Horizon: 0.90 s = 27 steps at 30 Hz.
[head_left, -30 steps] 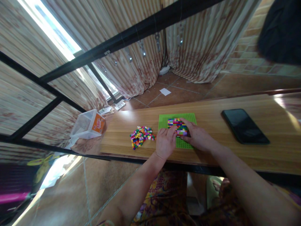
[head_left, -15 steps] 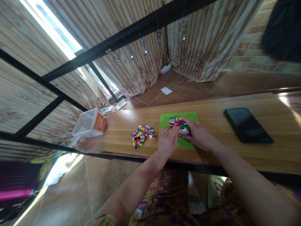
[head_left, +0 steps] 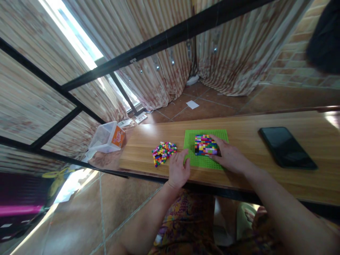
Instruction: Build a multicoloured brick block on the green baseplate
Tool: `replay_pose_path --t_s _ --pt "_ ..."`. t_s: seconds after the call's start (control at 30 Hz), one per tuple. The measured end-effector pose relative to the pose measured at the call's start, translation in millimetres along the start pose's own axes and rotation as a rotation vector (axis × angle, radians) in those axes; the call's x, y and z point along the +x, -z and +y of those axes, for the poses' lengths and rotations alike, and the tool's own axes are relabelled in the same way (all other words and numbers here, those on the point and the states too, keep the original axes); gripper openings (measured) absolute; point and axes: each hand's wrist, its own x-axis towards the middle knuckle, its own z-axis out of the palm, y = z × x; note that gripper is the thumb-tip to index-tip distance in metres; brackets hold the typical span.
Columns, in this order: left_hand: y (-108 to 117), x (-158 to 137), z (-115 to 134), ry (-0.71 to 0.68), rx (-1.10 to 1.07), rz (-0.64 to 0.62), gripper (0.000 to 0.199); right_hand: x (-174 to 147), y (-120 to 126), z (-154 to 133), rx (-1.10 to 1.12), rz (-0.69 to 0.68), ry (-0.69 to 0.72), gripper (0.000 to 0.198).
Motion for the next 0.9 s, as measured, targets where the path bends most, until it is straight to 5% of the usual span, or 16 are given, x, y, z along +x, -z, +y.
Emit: replay_pose_path --t_s 0.33,0.9 --pt "27.0 -14.9 -51.1 0.129 0.157 0.016 0.021 -1.0 -1.9 0.1 -0.017 0.029 0.005 0.078" --pt "14.0 3.6 -29.8 0.174 0.250 -0.062 0.005 -1.6 -0.6 -0.2 -0.020 0.035 0.010 0.078"
